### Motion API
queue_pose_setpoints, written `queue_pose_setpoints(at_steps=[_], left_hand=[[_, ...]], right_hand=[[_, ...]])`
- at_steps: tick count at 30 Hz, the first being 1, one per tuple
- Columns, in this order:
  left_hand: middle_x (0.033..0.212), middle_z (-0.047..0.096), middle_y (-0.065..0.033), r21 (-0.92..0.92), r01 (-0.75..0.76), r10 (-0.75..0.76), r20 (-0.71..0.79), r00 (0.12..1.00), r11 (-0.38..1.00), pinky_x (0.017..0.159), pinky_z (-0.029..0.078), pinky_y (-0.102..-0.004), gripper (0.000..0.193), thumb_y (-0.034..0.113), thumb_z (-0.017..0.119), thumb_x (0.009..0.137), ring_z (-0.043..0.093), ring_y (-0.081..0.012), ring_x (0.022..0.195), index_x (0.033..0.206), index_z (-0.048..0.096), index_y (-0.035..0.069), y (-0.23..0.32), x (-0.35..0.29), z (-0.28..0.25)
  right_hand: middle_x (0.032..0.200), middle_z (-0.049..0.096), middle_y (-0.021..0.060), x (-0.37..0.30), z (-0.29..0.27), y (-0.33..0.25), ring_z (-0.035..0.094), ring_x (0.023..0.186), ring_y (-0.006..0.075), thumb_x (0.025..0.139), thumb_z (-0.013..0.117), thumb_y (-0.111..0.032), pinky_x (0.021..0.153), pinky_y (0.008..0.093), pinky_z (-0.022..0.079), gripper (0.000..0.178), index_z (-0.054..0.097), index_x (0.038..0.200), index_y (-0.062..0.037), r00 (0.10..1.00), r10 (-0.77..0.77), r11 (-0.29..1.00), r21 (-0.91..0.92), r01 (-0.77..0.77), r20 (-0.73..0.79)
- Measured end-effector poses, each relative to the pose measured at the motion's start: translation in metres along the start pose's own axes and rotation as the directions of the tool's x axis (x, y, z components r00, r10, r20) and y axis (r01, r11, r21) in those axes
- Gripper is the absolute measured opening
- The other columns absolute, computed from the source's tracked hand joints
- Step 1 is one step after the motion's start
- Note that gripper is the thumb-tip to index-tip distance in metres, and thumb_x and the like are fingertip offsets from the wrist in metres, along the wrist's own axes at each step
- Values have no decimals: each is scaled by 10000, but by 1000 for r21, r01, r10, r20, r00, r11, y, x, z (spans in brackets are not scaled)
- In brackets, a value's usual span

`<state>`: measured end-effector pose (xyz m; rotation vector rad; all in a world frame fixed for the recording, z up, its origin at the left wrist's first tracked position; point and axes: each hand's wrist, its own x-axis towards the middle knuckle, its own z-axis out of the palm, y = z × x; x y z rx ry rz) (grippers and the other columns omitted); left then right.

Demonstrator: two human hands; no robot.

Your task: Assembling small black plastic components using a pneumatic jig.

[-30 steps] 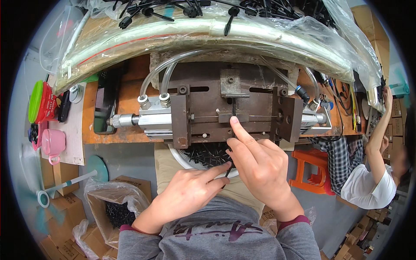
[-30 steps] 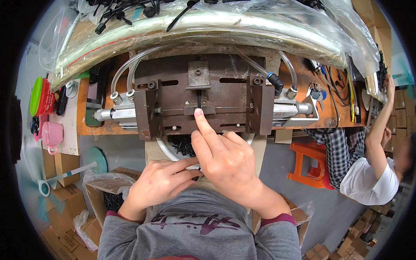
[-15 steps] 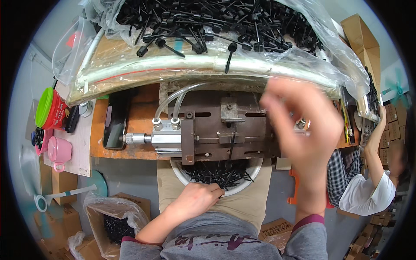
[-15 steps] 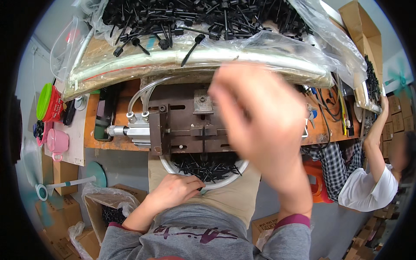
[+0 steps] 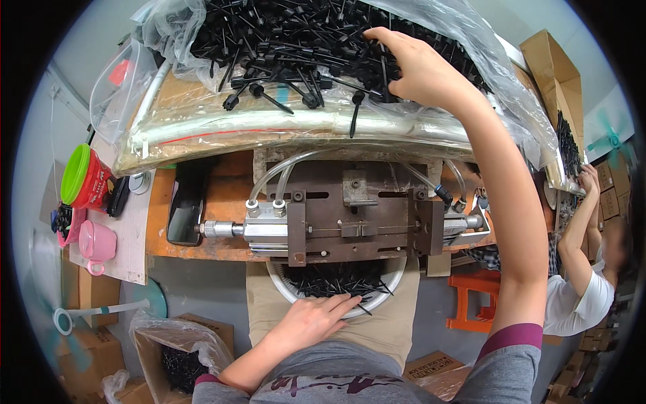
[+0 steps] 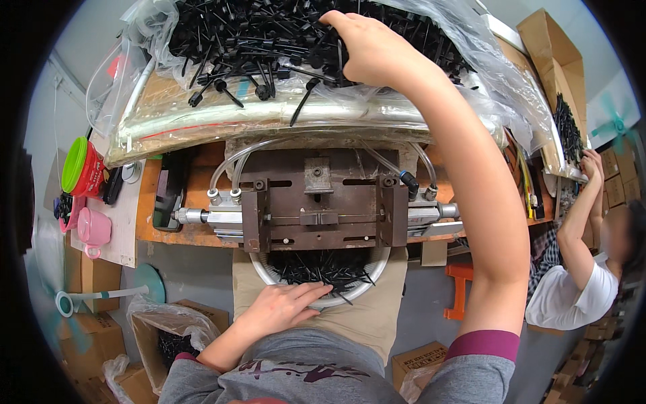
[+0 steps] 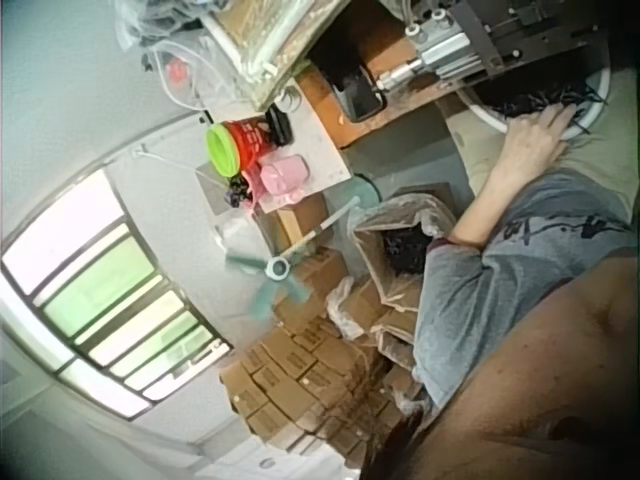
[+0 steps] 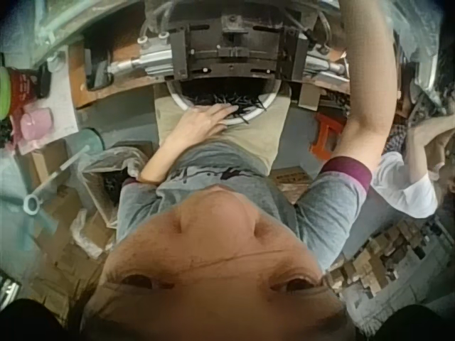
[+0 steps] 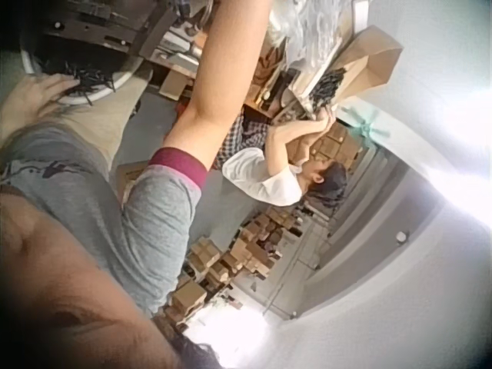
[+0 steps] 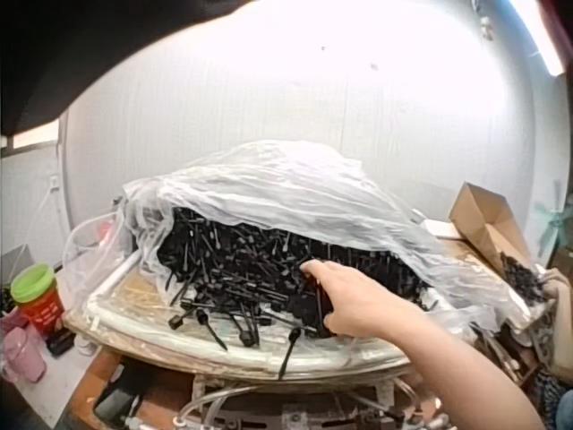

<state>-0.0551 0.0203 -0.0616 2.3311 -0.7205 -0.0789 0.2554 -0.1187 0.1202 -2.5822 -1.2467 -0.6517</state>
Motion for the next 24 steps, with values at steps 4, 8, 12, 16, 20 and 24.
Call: queue_pose_setpoints(at_steps=[4, 8, 12, 16, 20, 24], left_hand=[[1119, 661, -41, -10, -18, 18, -15, 1000, 1000, 666, 561, -324, 519, 213, 706, 794, 675, -227, 766, 1284, 557, 128, 0, 0, 6], [1074, 668, -59, -25, -34, 34, -14, 999, 999, 671, 558, -320, 481, 205, 698, 804, 676, -224, 778, 1256, 569, 102, 2, 2, 7], [1053, 664, -94, -20, -43, 43, -4, 999, 999, 687, 554, -324, 454, 192, 691, 804, 679, -226, 811, 1223, 578, 56, 0, 0, 7], [1053, 665, -88, -14, -48, 48, -3, 999, 999, 691, 551, -323, 432, 183, 687, 806, 676, -224, 816, 1205, 588, 51, -2, 0, 9], [1037, 664, -81, -9, -46, 46, 3, 999, 999, 687, 548, -325, 418, 183, 687, 803, 673, -220, 828, 1189, 595, 50, -1, 1, 8], [1025, 664, -76, -8, -35, 35, 8, 999, 999, 689, 546, -326, 397, 183, 683, 805, 672, -218, 830, 1170, 603, 49, -1, -1, 9]], right_hand=[[1119, 647, 181, 19, -9, -2, 601, 1098, 327, 683, 662, -28, 962, 383, 487, 534, 590, 1212, -18, 979, -50, 999, 7, 50, 195], [910, 569, 61, 27, -18, -6, 576, 891, 248, 690, 670, 31, 770, 371, 492, 352, 616, 1025, -64, 967, -65, 998, 12, 64, 247], [966, 576, 59, 28, -33, -4, 552, 888, 230, 687, 694, -79, 775, 355, 488, 423, 633, 1104, -101, 945, -92, 996, 34, 85, 313], [1210, 587, 115, 23, -37, -16, 560, 1002, 261, 717, 696, -246, 907, 371, 475, 568, 579, 1255, -108, 950, 37, 999, -10, -36, 309], [1232, 563, 158, 28, -21, -30, 547, 1137, 299, 701, 696, -226, 956, 373, 470, 565, 579, 1216, -25, 883, 147, 973, -227, -47, 446], [1023, 650, 143, 30, -20, -30, 632, 985, 286, 683, 720, -217, 824, 395, 536, 358, 666, 975, -17, 922, 100, 977, -213, -19, 374]])
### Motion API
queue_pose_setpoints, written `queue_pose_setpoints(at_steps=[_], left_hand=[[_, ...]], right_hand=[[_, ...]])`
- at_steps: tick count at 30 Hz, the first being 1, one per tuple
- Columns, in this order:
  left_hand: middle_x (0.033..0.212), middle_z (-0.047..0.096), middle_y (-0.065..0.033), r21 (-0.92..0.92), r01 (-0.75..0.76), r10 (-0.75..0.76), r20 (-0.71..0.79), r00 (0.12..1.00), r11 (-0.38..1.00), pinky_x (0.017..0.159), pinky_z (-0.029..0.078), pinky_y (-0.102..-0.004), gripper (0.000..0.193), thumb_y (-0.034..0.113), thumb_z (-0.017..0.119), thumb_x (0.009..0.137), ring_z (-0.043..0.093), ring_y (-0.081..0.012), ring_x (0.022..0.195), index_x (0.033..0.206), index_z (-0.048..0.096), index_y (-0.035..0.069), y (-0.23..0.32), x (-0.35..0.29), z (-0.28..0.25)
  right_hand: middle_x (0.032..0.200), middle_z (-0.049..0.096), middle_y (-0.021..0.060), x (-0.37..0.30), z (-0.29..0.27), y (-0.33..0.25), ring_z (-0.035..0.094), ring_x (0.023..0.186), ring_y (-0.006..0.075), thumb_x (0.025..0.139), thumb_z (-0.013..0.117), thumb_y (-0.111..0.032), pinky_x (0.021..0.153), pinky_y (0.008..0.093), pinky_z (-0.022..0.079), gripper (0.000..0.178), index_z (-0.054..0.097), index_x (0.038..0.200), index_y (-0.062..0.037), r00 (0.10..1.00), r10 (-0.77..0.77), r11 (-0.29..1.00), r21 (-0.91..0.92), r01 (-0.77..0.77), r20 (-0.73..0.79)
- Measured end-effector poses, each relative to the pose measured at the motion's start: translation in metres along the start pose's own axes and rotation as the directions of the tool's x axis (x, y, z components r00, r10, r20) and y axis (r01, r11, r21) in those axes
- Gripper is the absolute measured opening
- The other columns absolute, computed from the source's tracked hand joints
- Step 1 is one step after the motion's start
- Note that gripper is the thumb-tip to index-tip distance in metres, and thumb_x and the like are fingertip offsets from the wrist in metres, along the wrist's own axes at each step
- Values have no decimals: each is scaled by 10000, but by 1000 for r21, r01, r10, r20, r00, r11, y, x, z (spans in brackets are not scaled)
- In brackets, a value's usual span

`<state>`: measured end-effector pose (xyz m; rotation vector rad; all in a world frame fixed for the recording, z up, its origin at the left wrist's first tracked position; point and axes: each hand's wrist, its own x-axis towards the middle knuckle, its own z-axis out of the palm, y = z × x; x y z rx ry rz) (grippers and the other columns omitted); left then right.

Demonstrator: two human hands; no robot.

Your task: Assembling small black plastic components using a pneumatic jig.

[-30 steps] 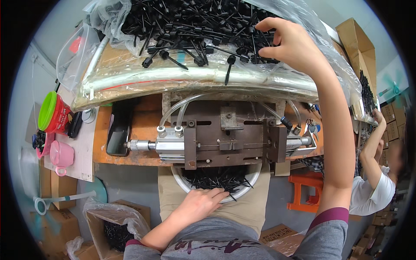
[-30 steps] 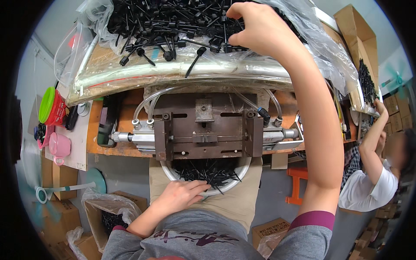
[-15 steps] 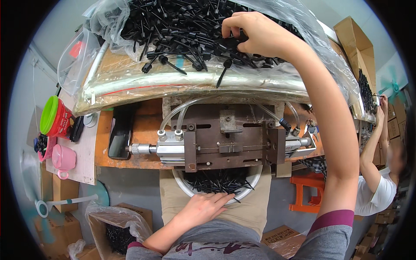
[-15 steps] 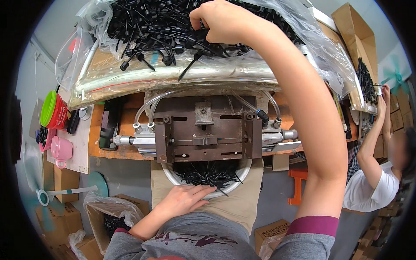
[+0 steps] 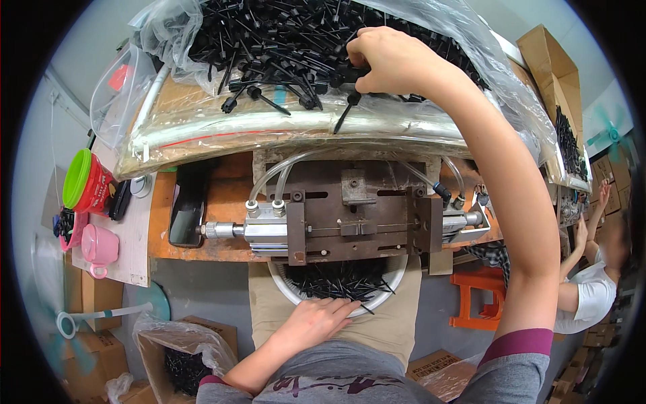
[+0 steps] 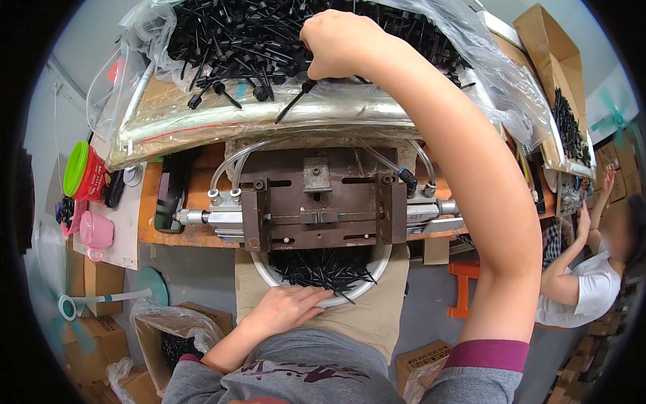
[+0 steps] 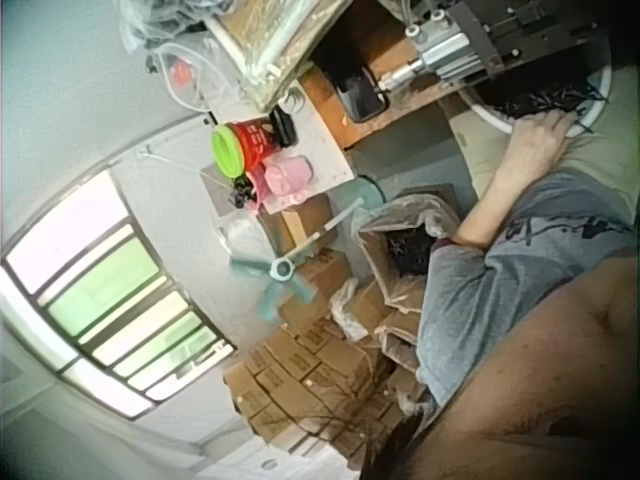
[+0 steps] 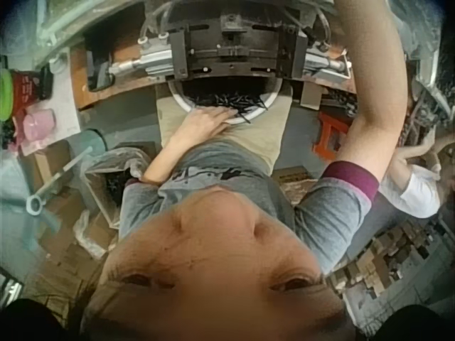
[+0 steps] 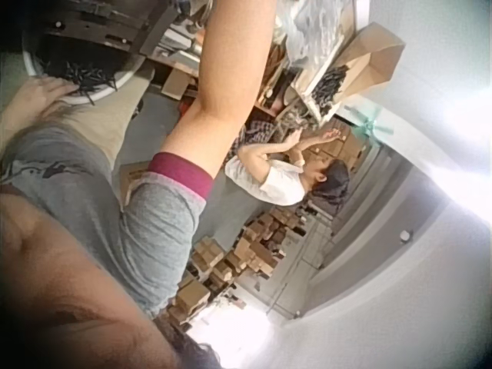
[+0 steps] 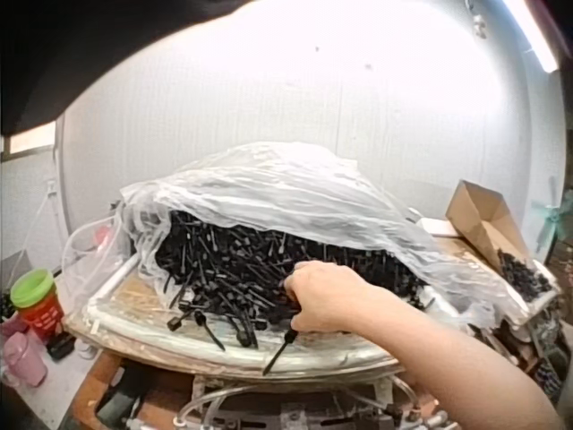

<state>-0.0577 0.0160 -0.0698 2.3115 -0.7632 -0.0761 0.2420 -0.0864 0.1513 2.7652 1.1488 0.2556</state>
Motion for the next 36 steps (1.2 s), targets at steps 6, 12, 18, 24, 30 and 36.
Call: queue_pose_setpoints(at_steps=[6, 12, 18, 24, 30, 36], left_hand=[[998, 666, -63, 11, 7, -7, -24, 1000, 1000, 684, 545, -324, 356, 183, 675, 812, 668, -215, 823, 1136, 620, 46, -2, -4, 1], [968, 664, -55, 13, -8, 8, -22, 1000, 1000, 672, 543, -318, 353, 190, 669, 820, 667, -205, 815, 1140, 621, 46, -3, -2, 0], [888, 652, -54, 27, -20, 22, -60, 998, 999, 635, 535, -306, 458, 231, 671, 836, 654, -202, 730, 1246, 572, 52, -2, -1, 0], [789, 630, -50, 51, 17, -17, -5, 1000, 999, 607, 527, -297, 560, 263, 670, 847, 634, -194, 651, 1344, 503, 69, 3, 0, -6], [827, 639, -44, 55, -16, 19, -52, 998, 998, 605, 526, -294, 544, 249, 676, 844, 634, -186, 661, 1334, 518, 75, 4, 0, -6], [965, 701, -49, -31, -68, 62, -162, 985, 997, 616, 544, -301, 451, 196, 723, 801, 657, -190, 696, 1221, 612, 78, 16, 6, -24]], right_hand=[[794, 608, 112, 0, 2, 18, 615, 791, 275, 677, 708, -164, 719, 368, 503, 241, 621, 825, 5, 998, -12, 991, 135, 20, -60], [767, 621, 52, -8, -8, 45, 570, 681, 146, 718, 770, -241, 653, 291, 465, 308, 686, 909, -14, 969, 99, 930, 367, -9, -226], [646, 532, -14, -17, -21, 53, 475, 568, 64, 766, 755, -262, 552, 223, 391, 264, 712, 942, -71, 977, 207, 831, 537, -146, -56], [767, 632, 41, -24, -25, 61, 576, 616, 89, 820, 712, -102, 588, 208, 486, 205, 664, 984, 9, 927, 356, 608, 783, -131, -122], [809, 650, 72, -32, -34, 54, 597, 646, 98, 824, 699, -50, 607, 215, 519, 207, 638, 999, 41, 871, 472, 421, 902, -91, -132], [805, 648, 82, -43, -42, 55, 631, 654, 121, 833, 695, -33, 596, 221, 539, 164, 627, 968, 31, 820, 516, 276, 954, 115, -248]])
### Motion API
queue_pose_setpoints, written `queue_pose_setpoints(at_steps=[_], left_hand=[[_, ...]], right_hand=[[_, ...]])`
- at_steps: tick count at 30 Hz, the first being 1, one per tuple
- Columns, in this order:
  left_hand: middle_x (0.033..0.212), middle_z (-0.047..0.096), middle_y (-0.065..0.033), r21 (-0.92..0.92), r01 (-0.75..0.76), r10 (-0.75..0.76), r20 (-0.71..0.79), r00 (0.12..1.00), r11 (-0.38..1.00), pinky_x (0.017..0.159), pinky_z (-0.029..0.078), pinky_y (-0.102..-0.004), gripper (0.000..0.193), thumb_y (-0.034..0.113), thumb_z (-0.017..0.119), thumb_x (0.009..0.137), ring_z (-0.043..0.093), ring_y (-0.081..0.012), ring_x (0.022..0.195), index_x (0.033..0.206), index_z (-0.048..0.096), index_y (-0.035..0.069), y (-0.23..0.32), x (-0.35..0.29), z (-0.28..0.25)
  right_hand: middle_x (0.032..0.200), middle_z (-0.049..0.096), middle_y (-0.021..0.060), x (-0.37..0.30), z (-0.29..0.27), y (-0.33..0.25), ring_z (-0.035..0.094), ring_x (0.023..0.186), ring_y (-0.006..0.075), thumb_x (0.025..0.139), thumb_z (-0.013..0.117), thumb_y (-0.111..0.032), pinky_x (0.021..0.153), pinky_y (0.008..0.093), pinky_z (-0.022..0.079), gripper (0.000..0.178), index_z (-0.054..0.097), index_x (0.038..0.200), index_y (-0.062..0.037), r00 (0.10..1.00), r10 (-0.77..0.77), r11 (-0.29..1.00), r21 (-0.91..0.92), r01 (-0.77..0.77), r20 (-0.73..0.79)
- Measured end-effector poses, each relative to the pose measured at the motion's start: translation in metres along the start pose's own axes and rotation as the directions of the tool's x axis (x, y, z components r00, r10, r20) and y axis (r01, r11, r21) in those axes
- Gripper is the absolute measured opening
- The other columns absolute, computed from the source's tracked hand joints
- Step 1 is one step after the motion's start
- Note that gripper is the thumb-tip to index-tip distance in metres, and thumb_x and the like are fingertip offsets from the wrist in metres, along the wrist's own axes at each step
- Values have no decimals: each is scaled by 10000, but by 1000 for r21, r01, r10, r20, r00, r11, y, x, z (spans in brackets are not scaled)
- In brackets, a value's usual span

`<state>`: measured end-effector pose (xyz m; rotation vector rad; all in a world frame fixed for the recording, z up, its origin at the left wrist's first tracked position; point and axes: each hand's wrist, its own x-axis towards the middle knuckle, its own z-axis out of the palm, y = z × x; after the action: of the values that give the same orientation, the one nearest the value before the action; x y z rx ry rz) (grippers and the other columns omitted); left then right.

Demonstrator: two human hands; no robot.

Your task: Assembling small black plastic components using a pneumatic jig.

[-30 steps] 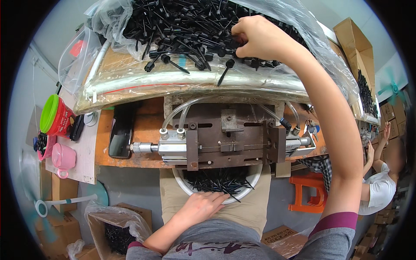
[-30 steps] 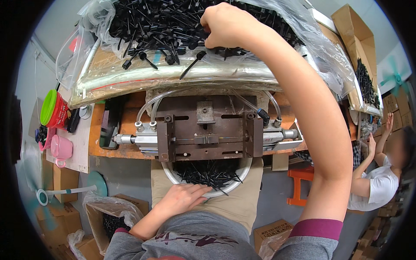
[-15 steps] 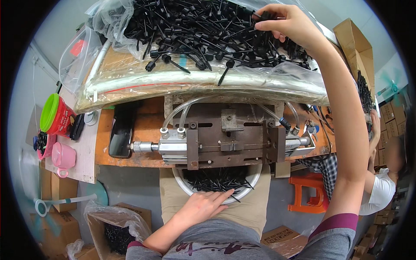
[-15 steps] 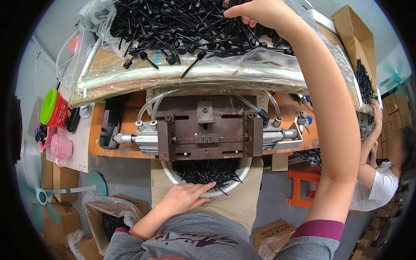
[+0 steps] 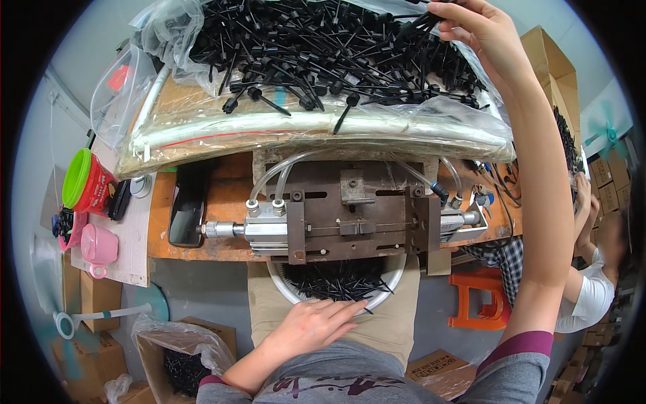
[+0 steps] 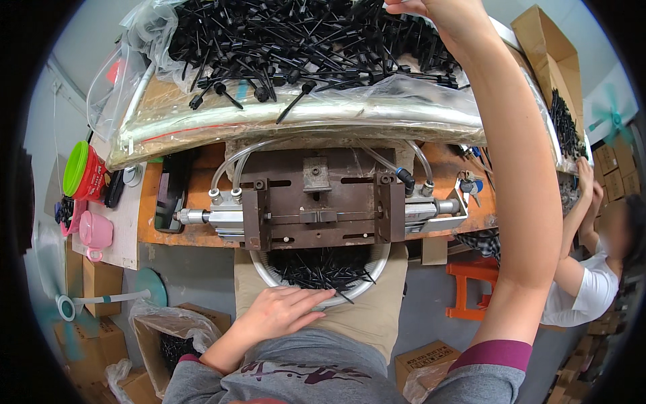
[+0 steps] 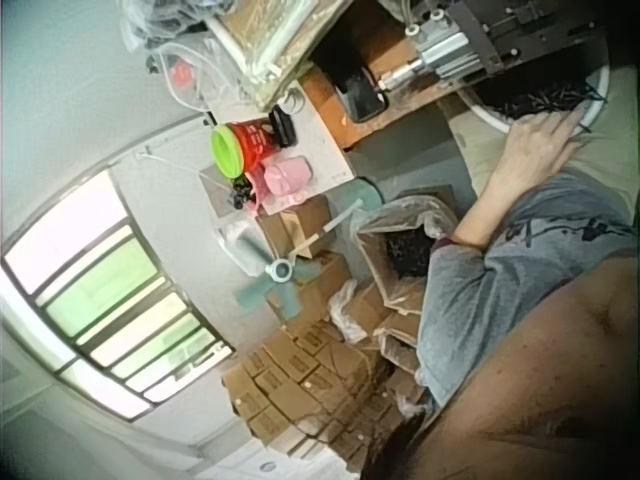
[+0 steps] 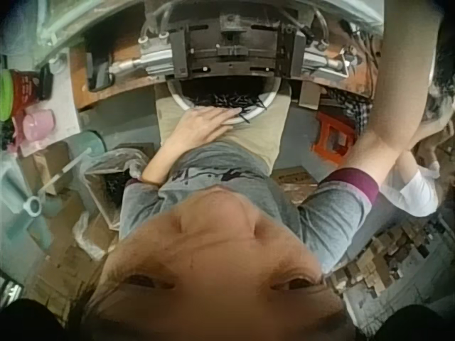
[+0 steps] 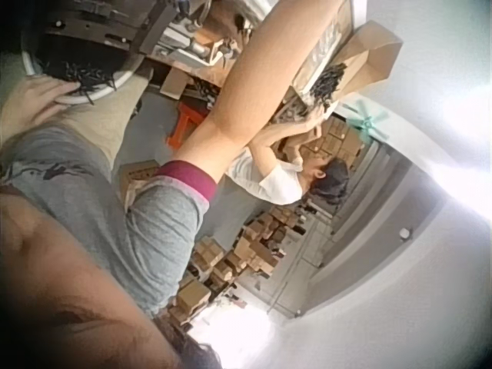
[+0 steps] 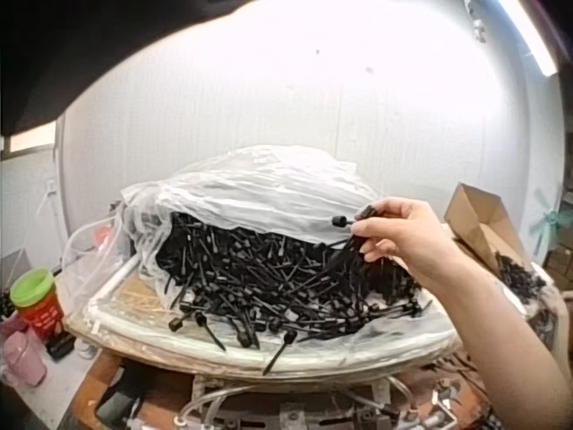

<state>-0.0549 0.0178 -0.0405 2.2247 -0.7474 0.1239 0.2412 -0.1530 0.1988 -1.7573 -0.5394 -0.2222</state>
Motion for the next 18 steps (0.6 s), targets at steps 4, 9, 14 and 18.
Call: queue_pose_setpoints(at_steps=[4, 9, 14, 18], left_hand=[[1057, 702, -89, -29, -178, 160, -323, 933, 984, 639, 547, -298, 433, 161, 761, 758, 679, -203, 755, 1150, 646, 17, 16, 30, -37], [1190, 623, -213, 41, -145, 140, -616, 776, 989, 903, 474, -373, 582, 190, 819, 707, 613, -292, 1023, 1200, 592, -19, 36, 51, -90], [1349, 477, -241, 279, 37, 157, -639, 753, 959, 975, 434, -404, 729, 238, 823, 727, 458, -352, 1267, 1306, 470, -31, 54, 77, -105], [1220, 585, -195, 167, 46, 34, -444, 895, 985, 935, 458, -401, 643, 76, 805, 657, 569, -342, 1142, 1233, 532, -11, 52, 83, -95]], right_hand=[[797, 650, 77, -12, -3, -4, 629, 631, 114, 832, 696, -32, 581, 221, 538, 154, 626, 956, 25, 998, -57, 990, 126, 56, 4], [747, 643, 61, -47, 11, -19, 618, 598, 103, 822, 708, -34, 557, 217, 530, 150, 623, 939, 8, 996, -26, 981, 188, 42, -86], [818, 642, 58, -122, 27, -39, 624, 659, 96, 773, 724, -29, 629, 213, 507, 253, 648, 1006, 32, 973, 19, 992, 114, -46, 231], [863, 636, 50, -188, 46, -16, 603, 672, 61, 763, 712, 64, 573, 192, 496, 223, 635, 970, 37, 883, 134, 936, 234, -261, 450]])
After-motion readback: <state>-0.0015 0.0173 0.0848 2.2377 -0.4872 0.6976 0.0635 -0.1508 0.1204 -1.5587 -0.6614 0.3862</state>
